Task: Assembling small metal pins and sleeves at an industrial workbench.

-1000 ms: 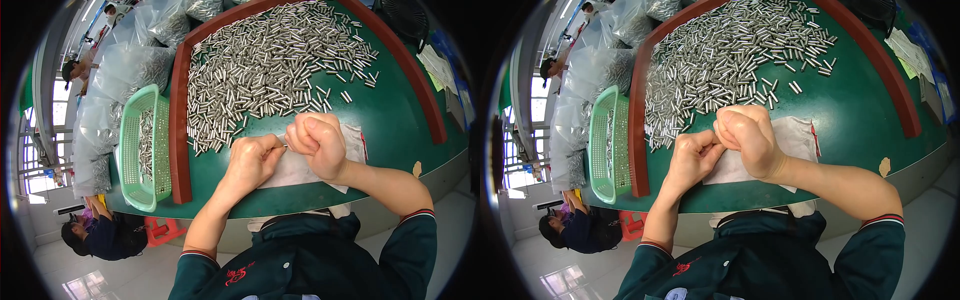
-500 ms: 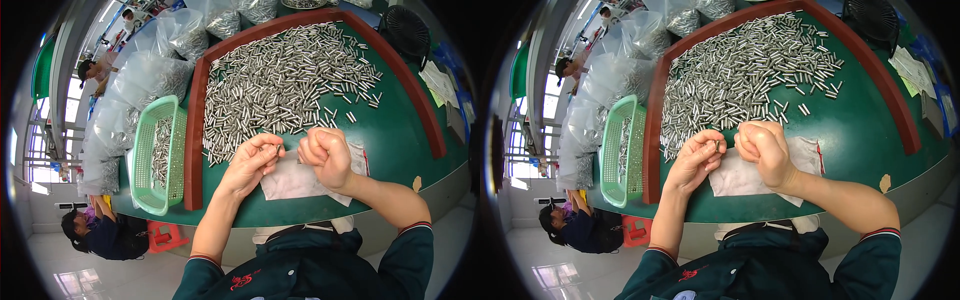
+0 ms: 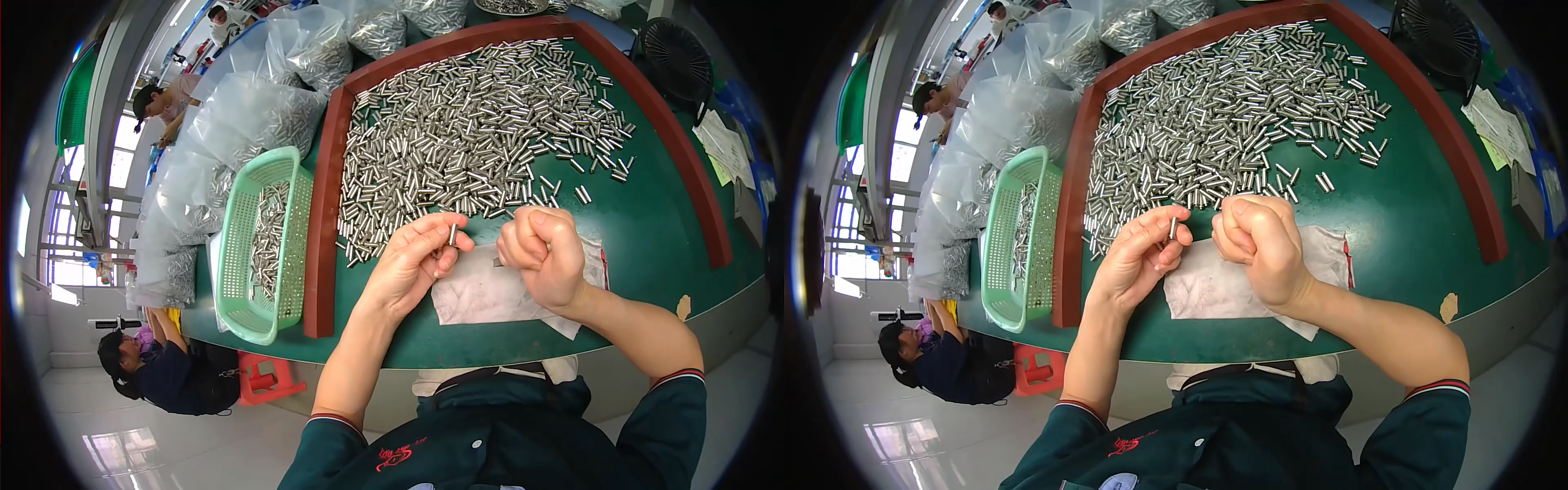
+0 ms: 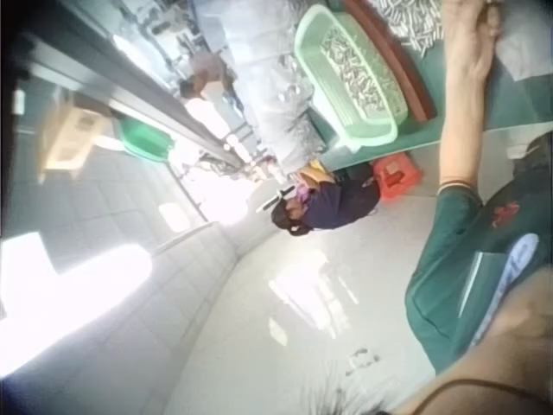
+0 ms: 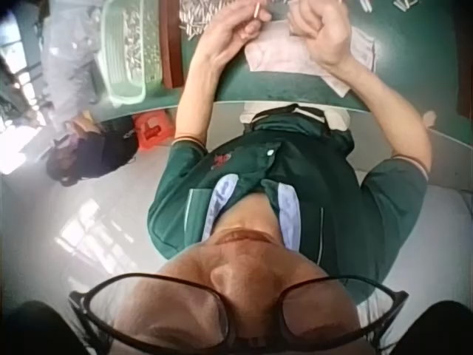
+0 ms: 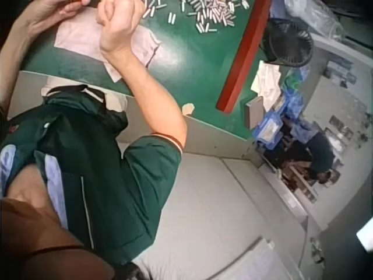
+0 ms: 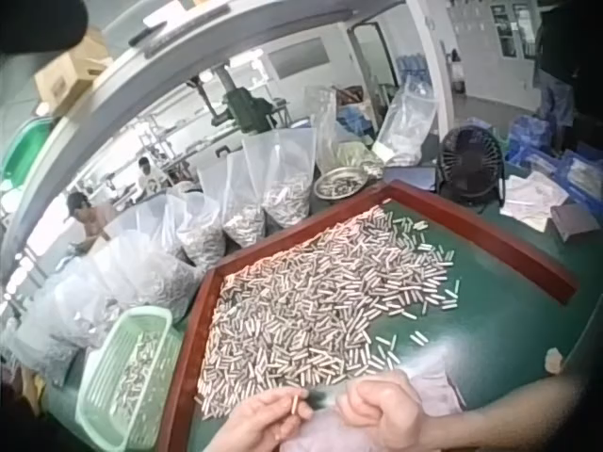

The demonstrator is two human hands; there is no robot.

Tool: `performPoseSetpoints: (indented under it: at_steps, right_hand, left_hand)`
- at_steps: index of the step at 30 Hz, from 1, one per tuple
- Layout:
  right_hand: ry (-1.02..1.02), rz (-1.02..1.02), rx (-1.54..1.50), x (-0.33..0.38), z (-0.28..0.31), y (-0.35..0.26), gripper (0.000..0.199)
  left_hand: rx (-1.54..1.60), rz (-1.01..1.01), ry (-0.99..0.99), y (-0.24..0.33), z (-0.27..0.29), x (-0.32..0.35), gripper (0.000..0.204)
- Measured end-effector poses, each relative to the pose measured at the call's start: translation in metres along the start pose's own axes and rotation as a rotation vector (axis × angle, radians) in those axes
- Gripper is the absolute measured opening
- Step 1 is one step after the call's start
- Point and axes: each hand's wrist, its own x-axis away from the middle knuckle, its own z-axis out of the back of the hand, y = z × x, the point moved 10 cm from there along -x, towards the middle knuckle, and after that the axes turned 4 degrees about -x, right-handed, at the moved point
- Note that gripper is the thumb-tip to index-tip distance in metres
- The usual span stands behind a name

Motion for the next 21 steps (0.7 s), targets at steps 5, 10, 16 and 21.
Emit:
performPoseSetpoints:
  at_steps: [5, 10, 16, 21]
  right_hand:
    - [-0.008, -0.002, 0.001, 0.001, -0.003, 0.0, 0.03]
    - [-0.003, -0.005, 0.013, 0.001, 0.0, 0.0, 0.03]
    - [0.012, -0.005, 0.02, 0.0, 0.0, 0.001, 0.03]
    - [0.003, -0.012, 0.03, -0.001, -0.001, 0.001, 0.03]
  left_hand:
    - [0.153, -0.168, 0.074, 0.018, 0.032, 0.003, 0.027]
    - [-0.83, -0.398, 0.506, 0.057, 0.039, 0.021, 0.016]
    - [-1.525, -0.534, 0.696, 0.065, 0.009, 0.023, 0.018]
    - [-1.636, -0.487, 0.645, 0.057, 0.001, 0.012, 0.016]
